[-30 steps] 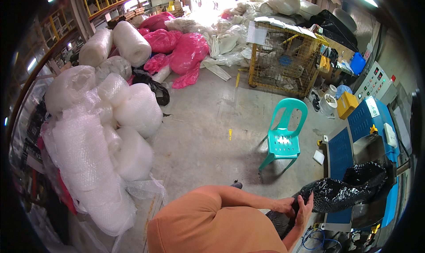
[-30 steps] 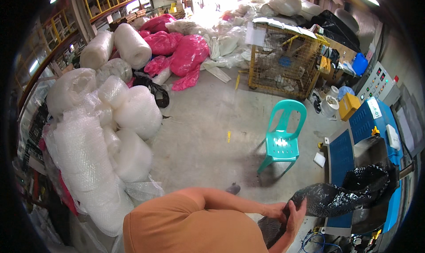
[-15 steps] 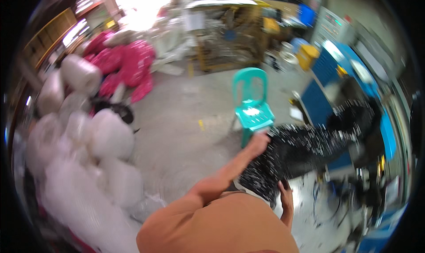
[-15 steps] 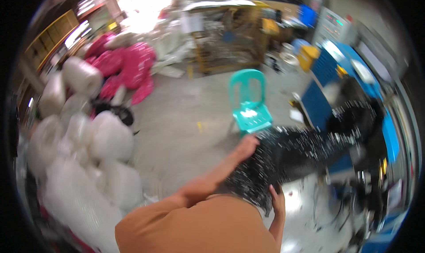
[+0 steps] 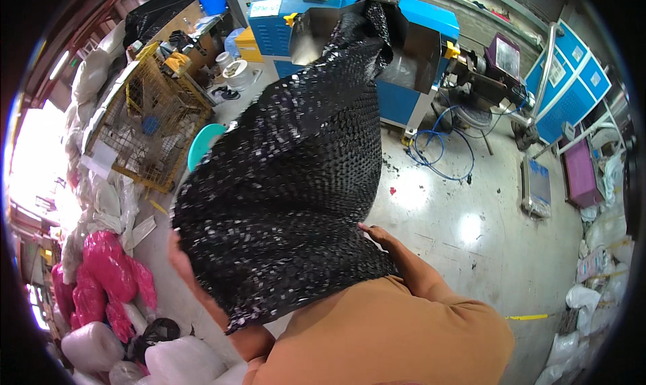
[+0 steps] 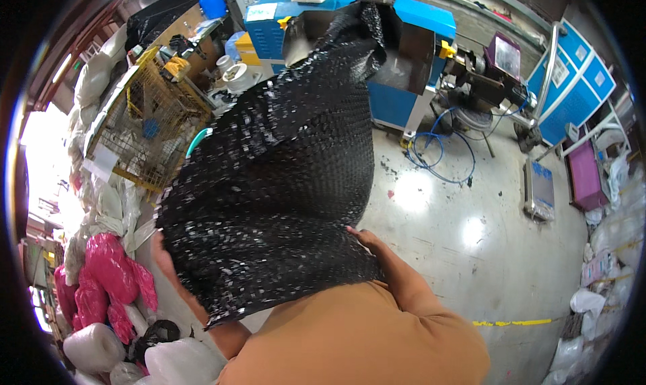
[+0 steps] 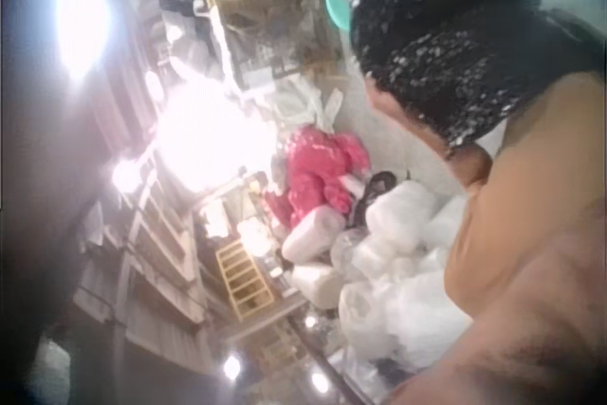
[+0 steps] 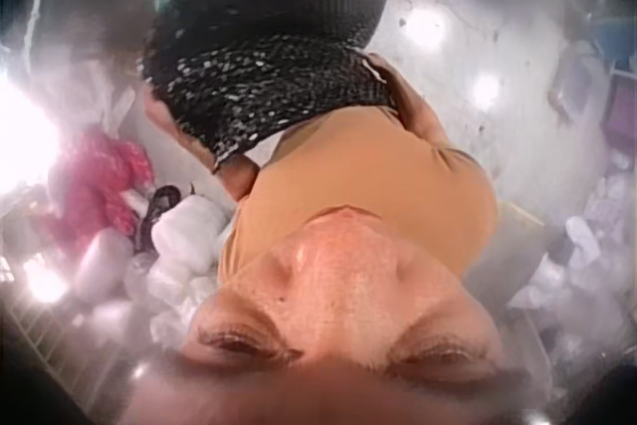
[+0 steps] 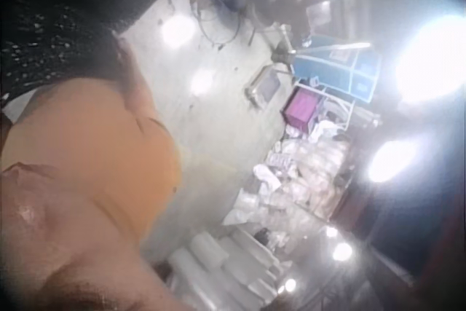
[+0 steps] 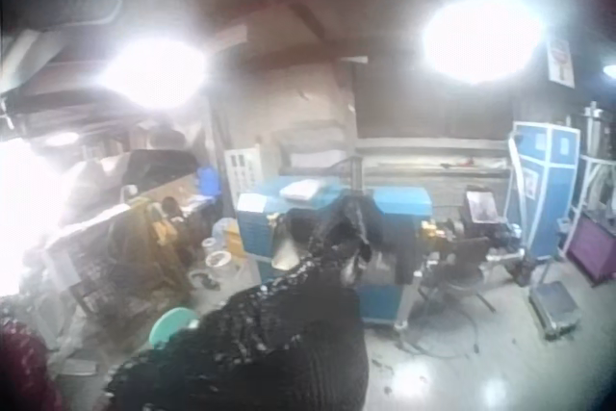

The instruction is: The person handles a large black bubble wrap sheet, unfolding it and removing a small piece of clear plastic. They then walk to a blue industrial machine and feed the black sheet into the hopper, using a white block to push the material down into the machine.

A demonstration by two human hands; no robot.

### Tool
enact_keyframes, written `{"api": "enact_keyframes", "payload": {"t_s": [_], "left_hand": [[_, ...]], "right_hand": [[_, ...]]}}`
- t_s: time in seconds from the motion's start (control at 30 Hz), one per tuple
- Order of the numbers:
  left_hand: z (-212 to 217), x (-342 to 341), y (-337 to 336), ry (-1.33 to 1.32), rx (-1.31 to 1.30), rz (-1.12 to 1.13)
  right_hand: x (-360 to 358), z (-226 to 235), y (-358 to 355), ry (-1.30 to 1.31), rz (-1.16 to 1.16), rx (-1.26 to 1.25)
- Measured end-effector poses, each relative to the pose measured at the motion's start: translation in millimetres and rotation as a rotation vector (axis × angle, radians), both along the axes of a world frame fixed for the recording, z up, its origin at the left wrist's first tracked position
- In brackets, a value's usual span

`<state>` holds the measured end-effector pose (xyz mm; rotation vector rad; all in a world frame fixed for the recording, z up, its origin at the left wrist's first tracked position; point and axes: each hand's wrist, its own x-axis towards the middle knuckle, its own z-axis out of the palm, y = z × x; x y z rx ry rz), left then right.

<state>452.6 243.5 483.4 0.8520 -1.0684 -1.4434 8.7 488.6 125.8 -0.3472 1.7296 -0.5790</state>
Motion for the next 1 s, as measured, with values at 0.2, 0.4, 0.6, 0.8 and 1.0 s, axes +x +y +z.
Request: {"api": "enact_keyframes", "payload": {"t_s": [0.2, 0.4, 0.6, 0.8, 1.0], "left_hand": [[54.3, 63.9, 30.8, -0.112, -0.259, 0.411], [101.2, -11.4, 103.5, -0.032, -0.254, 0.581], [117.5, -75.1, 148.5, -0.035, -0.218, 0.679], [104.3, -70.9, 139.8, -0.256, -0.324, 0.699], [116.1, -53.3, 130.6, 0.007, 0.023, 0.569]], "right_hand": [[8.5, -16.9, 39.9, -0.099, -0.018, 0.154], [11.7, -59.7, 67.5, -0.221, 0.104, 0.378], [11.3, -53.5, 66.9, -0.347, 0.025, 0.192], [-7.5, -65.0, 51.1, -0.263, 0.016, 0.156], [-21.3, -87.7, 54.6, -0.155, 0.123, 0.056]]}}
